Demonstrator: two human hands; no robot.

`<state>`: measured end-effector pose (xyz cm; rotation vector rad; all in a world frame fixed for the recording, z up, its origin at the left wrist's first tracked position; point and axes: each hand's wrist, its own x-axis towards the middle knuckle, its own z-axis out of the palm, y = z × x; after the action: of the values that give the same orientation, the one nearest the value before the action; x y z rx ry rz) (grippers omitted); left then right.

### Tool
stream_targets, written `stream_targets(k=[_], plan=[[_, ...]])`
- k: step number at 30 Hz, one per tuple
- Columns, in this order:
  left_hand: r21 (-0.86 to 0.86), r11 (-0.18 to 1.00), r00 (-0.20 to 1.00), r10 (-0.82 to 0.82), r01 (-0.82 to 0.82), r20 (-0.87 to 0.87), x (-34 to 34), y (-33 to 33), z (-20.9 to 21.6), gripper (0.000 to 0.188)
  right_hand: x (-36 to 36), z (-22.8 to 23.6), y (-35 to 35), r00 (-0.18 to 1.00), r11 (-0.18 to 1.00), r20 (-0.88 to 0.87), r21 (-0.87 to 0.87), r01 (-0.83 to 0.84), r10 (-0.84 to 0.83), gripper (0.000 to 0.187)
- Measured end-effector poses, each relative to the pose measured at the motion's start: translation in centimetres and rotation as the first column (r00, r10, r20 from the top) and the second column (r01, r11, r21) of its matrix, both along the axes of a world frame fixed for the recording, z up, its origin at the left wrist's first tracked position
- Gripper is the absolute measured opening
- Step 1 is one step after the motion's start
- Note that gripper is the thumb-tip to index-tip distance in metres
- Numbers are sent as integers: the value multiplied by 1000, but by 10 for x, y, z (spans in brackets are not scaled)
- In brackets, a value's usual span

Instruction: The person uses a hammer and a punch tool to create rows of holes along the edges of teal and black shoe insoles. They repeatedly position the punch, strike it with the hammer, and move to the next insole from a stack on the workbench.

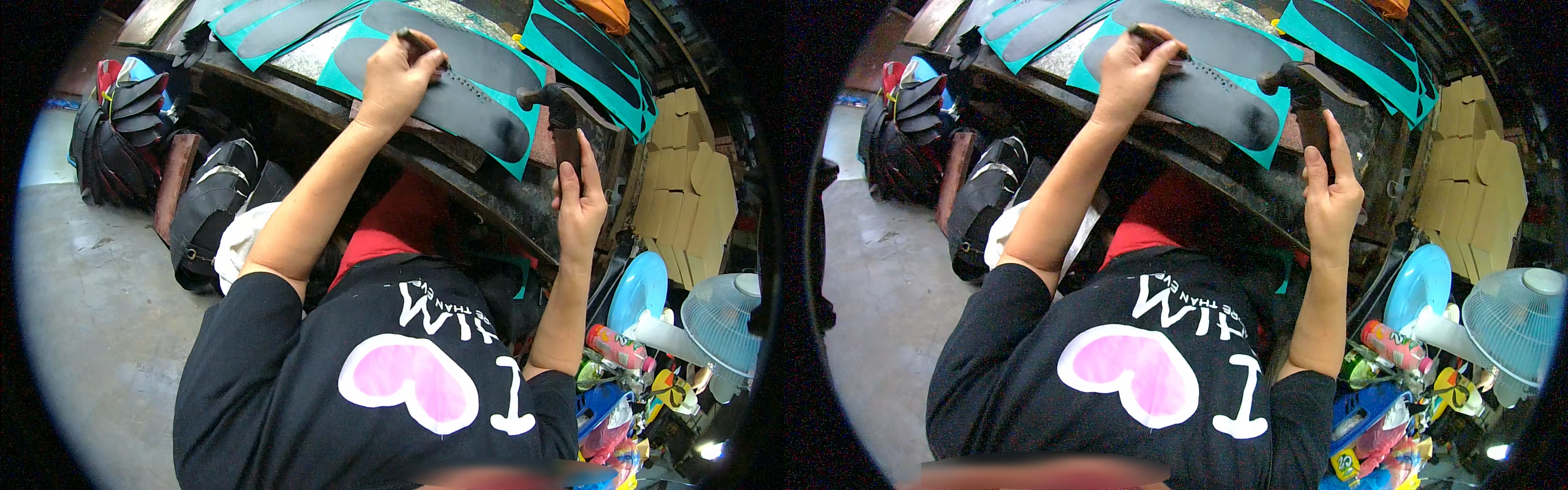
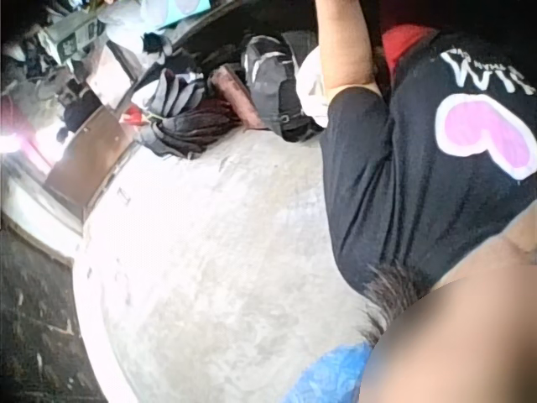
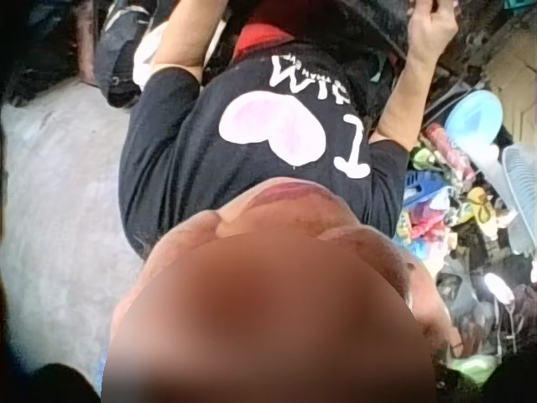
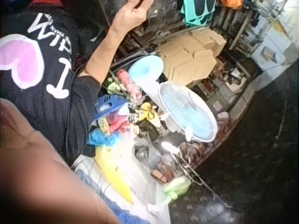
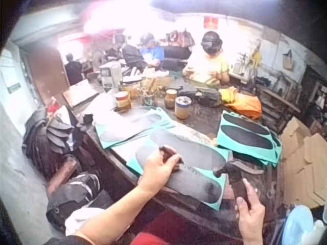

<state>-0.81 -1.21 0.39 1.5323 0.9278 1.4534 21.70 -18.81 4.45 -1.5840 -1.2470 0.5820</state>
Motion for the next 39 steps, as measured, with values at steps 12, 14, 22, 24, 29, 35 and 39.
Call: stream_targets(k=[12, 14, 22, 24, 29, 35, 39], plan=[[373, 925, 824, 157, 71, -545, 6, -7, 8, 15, -26, 40, 12, 989, 907, -9, 399, -133, 149, 49], [521, 840, 696, 286, 148, -659, 12, -13, 7, 14, -27, 25, 18, 969, 963, 212, 209, -169, 124, 49], [67, 995, 959, -56, 77, -277, 3, 2, -3, 12, -4, 24, 8, 999, 987, 14, 160, -35, 33, 44], [105, 990, 927, -50, 95, -371, 5, 1, -1, 13, -9, 34, 2, 999, 942, -23, 334, -27, 37, 45], [577, 798, 794, 234, 174, -562, 18, -13, 5, 20, -23, 21, 10, 960, 931, 275, 335, -146, 52, 47], [22, 1000, 980, 8, -3, -197, 16, -7, -1, 11, -4, 7, 12, 989, 994, 149, 103, -30, 14, 46], [125, 988, 942, -43, 89, -332, 14, -5, -2, 16, -6, 35, -4, 999, 969, -10, 243, -44, 48, 45]])
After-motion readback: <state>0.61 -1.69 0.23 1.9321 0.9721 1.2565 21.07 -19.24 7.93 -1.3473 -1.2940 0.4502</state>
